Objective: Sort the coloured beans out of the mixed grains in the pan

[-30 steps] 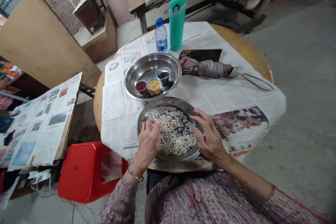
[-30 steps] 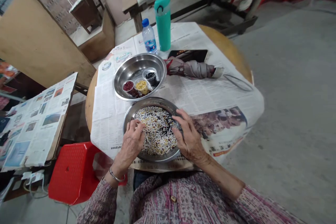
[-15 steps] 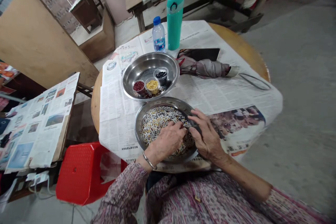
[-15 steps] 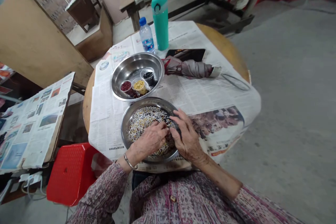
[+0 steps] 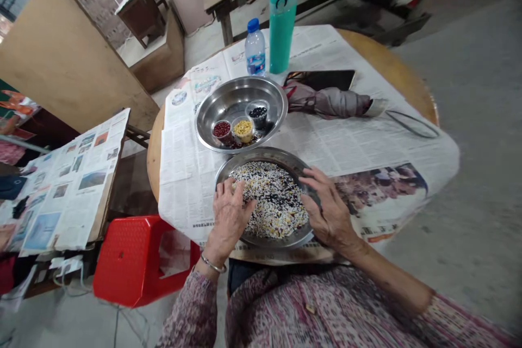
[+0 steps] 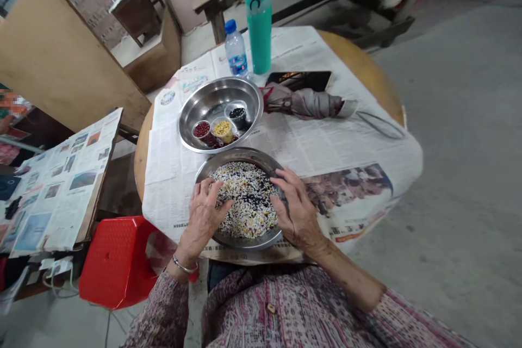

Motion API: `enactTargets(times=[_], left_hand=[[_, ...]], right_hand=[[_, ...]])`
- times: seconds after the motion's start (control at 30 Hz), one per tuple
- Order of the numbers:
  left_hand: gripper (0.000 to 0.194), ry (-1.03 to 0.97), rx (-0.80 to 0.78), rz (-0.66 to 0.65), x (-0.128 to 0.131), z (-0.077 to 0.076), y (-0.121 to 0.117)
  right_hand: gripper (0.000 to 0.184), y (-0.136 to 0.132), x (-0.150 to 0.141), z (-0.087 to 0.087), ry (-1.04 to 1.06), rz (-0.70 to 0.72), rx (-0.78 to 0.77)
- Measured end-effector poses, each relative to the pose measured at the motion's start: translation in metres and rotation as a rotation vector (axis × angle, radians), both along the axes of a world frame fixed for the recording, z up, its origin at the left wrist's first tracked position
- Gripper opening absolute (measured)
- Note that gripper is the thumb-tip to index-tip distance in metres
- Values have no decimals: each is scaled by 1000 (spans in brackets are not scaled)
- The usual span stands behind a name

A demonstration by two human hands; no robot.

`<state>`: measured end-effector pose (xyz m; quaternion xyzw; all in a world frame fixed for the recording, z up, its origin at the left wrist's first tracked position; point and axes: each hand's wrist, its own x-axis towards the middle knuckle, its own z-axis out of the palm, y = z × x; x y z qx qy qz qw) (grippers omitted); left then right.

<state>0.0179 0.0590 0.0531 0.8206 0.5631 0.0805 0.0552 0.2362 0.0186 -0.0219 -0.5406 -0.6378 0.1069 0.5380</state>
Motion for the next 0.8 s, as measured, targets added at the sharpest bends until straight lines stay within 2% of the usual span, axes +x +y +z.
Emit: enactTargets(times=[0.07,0.1,0.13,0.27,0.37,0.43,0.5,0.6,0.73,0.8], left_hand=[[66,50,-58,19,9,1,-3],[71,55,-94,6,14,1,-3],[68,47,-124,-17,20,0,-3],[25,-31,-169,-184,43,-7,5],[24,-128,-199,-308,57,-13,16],[27,-200,-202,-314,62,-15,23],[33,-236,-189,-262,59,-14,29],[45,-240,-175,-193,41,-8,28],[56,-185,-190,-226,10,8,-1],[51,-81,-203,-191,2,15,-22]], right_hand=[[41,0,0,-1,-1,-1,4],[41,0,0,-1,-2,-2,4],[42,0,0,-1,-4,-1,3],[41,0,1,-2,-16,7,4],[40,0,1,-2,-13,-1,5],[40,0,1,-1,-9,-3,6],[40,0,1,0,-5,0,11],[40,0,1,1,-5,5,10],[38,0,1,0,-9,3,-3],[38,0,1,0,-10,5,-4]])
